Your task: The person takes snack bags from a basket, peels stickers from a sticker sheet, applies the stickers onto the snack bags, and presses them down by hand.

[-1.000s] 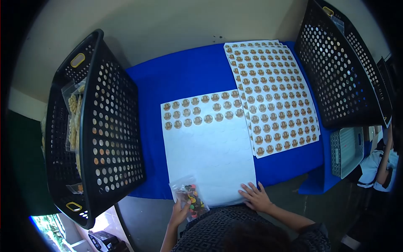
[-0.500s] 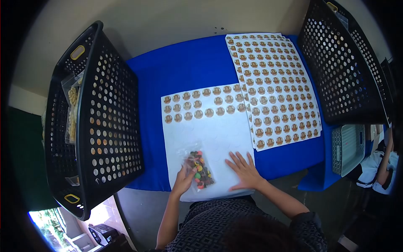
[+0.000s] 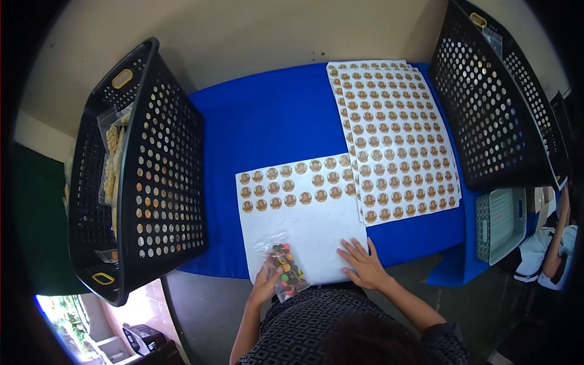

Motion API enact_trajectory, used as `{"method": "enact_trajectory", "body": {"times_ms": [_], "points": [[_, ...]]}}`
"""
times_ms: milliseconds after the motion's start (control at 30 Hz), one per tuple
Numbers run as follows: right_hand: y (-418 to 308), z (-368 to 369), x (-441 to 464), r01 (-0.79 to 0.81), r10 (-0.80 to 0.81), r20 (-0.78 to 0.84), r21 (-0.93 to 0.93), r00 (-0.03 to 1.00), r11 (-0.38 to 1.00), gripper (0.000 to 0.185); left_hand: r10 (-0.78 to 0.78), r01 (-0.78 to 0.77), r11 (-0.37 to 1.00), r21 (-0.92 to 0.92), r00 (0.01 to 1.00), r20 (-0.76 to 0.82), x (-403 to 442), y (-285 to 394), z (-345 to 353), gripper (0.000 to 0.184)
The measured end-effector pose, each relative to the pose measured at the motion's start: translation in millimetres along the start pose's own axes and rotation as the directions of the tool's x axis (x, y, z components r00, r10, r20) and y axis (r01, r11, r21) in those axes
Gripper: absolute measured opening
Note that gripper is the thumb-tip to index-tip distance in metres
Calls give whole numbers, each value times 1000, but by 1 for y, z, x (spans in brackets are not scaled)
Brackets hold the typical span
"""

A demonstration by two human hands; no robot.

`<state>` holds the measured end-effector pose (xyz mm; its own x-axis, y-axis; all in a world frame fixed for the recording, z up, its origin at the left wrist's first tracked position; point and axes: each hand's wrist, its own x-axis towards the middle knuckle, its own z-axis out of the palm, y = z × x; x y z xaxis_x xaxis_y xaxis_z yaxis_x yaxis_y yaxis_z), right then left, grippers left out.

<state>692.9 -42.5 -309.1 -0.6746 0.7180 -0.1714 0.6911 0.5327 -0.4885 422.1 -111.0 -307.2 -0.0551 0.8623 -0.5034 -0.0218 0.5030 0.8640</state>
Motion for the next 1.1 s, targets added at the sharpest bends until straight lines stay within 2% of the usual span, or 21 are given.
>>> {"method": "enact_trajectory", "body": {"times_ms": [67, 167, 333, 400, 433, 567, 667, 767, 833, 900, 967, 1100], "points": [[5, 10, 9, 24, -24, -20, -24, 999, 999, 49, 4, -4, 1000, 16, 1000, 9, 13, -11, -6, 44], [-1, 9, 20, 18, -19, -65, -17, 998, 1000, 51, 84, -76, 992, 101, 994, -73, 29, -6, -8, 45], [9, 7, 16, 39, -38, -83, 5, 996, 999, 50, 158, -146, 970, 195, 986, -49, 47, -16, -13, 47], [13, 5, 16, 55, -56, -36, -31, 998, 998, 48, 188, -163, 970, 180, 973, -133, 47, -19, -8, 42], [16, 7, 17, 65, -64, -56, 16, 996, 998, 47, 141, -119, 978, 171, 983, -121, 41, -8, -5, 45], [24, 4, 19, 109, -108, -36, 40, 994, 993, 47, 135, -119, 982, 144, 985, -105, 40, -29, -12, 51], [22, 1, 19, 107, -104, -59, 60, 993, 992, 44, 101, -84, 988, 132, 988, -120, 39, -22, -8, 52], [20, -5, 27, 104, -94, -157, 58, 983, 993, 39, 90, -72, 987, 145, 988, -123, 35, 3, 0, 50], [22, -16, 40, -68, 77, -49, 168, 996, 983, 34, 67, -49, 989, 136, 989, -129, 33, 13, 3, 48], [31, -23, 63, -88, 149, -341, 188, 928, 978, 33, 49, -33, 990, 138, 992, -116, 34, 11, 0, 47], [44, -33, 88, -169, 192, -513, 90, 837, 981, 34, 42, -27, 990, 137, 994, -105, 36, 10, -2, 47], [66, -33, 123, -217, 239, -580, 108, 779, 970, 34, 56, -45, 993, 108, 994, -99, 35, 8, -1, 46]]}}
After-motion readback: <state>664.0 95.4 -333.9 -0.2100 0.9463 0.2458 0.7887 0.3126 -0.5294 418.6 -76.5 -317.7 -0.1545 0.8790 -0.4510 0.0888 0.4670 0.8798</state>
